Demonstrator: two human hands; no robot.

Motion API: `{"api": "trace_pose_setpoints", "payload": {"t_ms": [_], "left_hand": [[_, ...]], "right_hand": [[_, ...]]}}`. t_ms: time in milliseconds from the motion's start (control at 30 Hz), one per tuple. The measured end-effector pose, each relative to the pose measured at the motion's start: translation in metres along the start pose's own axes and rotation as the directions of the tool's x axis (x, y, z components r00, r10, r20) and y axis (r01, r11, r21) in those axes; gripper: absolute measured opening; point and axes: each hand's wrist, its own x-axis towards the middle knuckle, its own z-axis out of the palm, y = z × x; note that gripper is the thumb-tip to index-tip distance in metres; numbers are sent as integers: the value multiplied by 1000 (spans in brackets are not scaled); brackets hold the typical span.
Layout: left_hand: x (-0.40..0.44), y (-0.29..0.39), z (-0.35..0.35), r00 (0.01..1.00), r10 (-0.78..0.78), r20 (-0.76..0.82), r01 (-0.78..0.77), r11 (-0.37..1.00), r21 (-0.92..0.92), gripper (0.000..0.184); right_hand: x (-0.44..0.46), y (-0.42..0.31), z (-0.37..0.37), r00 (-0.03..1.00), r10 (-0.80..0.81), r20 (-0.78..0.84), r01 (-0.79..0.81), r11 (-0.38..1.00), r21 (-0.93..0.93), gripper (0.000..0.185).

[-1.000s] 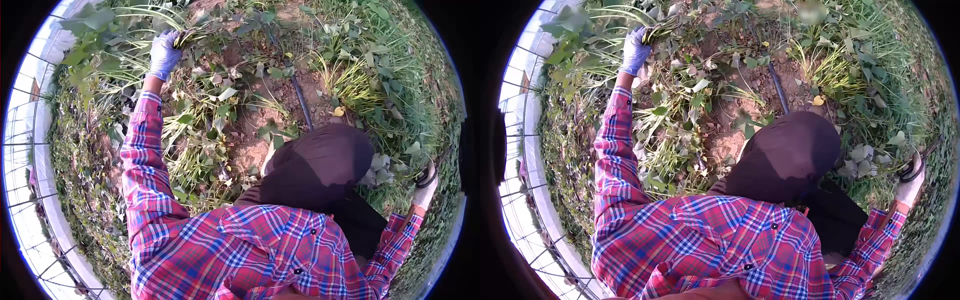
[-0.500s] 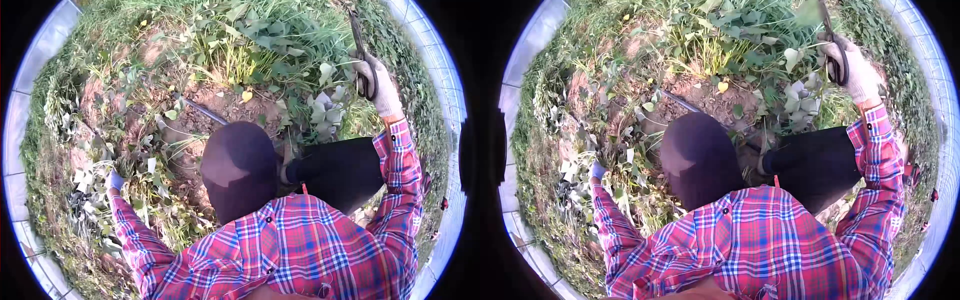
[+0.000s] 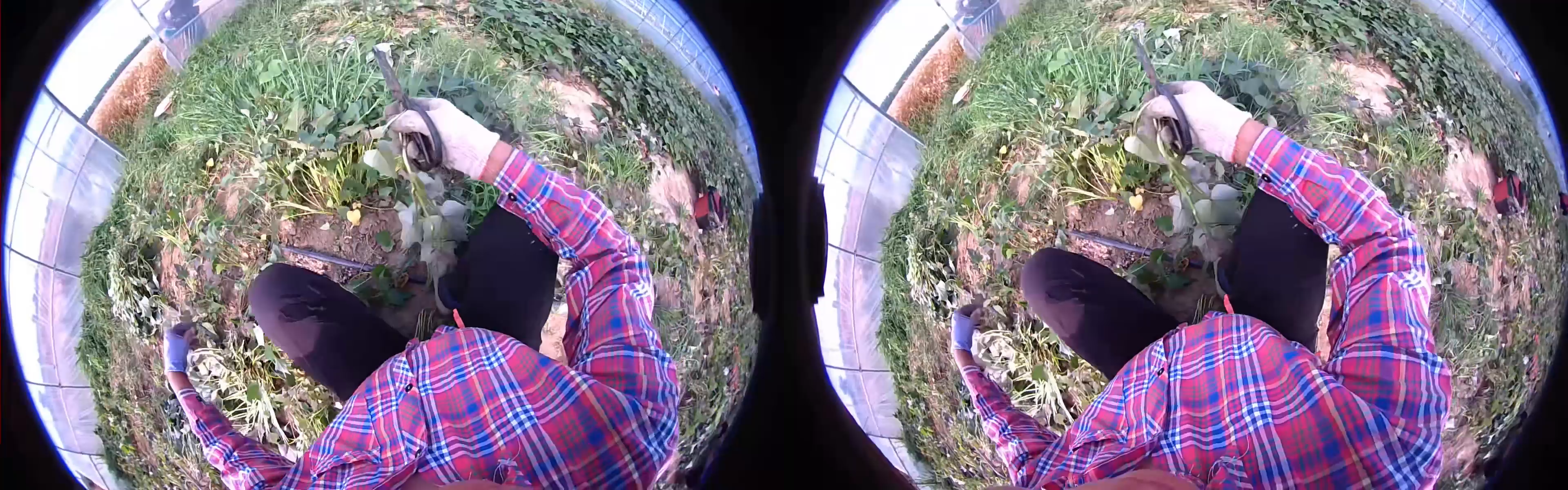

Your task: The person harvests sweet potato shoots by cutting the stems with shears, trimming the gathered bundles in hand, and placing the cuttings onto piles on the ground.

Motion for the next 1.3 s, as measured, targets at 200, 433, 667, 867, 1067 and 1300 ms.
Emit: {"api": "trace_pose_setpoints", "payload": {"t_ms": [200, 433, 667, 867, 1067, 1300], "left_hand": [[-11, 344, 121, 663, 723, 192, -571, 655, -494, 68], [7, 430, 214, 653, 522, 549, -351, 851, -391, 39], [108, 360, 197, 802, 511, 308, -566, 816, 118, 26], [183, 347, 263, 755, 394, 523, -466, 885, 6, 38], [260, 336, 369, 652, 438, 619, -748, 506, 430, 34], [335, 180, 312, 898, 132, 420, -397, 656, 642, 33]], "right_hand": [[7, 3, 59, 970, -55, 237, -24, 948, 318, 22], [8, -10, 10, 980, -97, 177, 87, 994, 60, 32], [13, 32, -109, 964, 243, -112, -267, 846, -462, 41], [61, 155, -120, 722, 685, 99, -582, 678, -448, 43], [126, 217, -118, 741, 670, 31, -364, 441, -820, 46], [140, 235, -198, 718, 633, -290, -666, 502, -552, 42]]}}
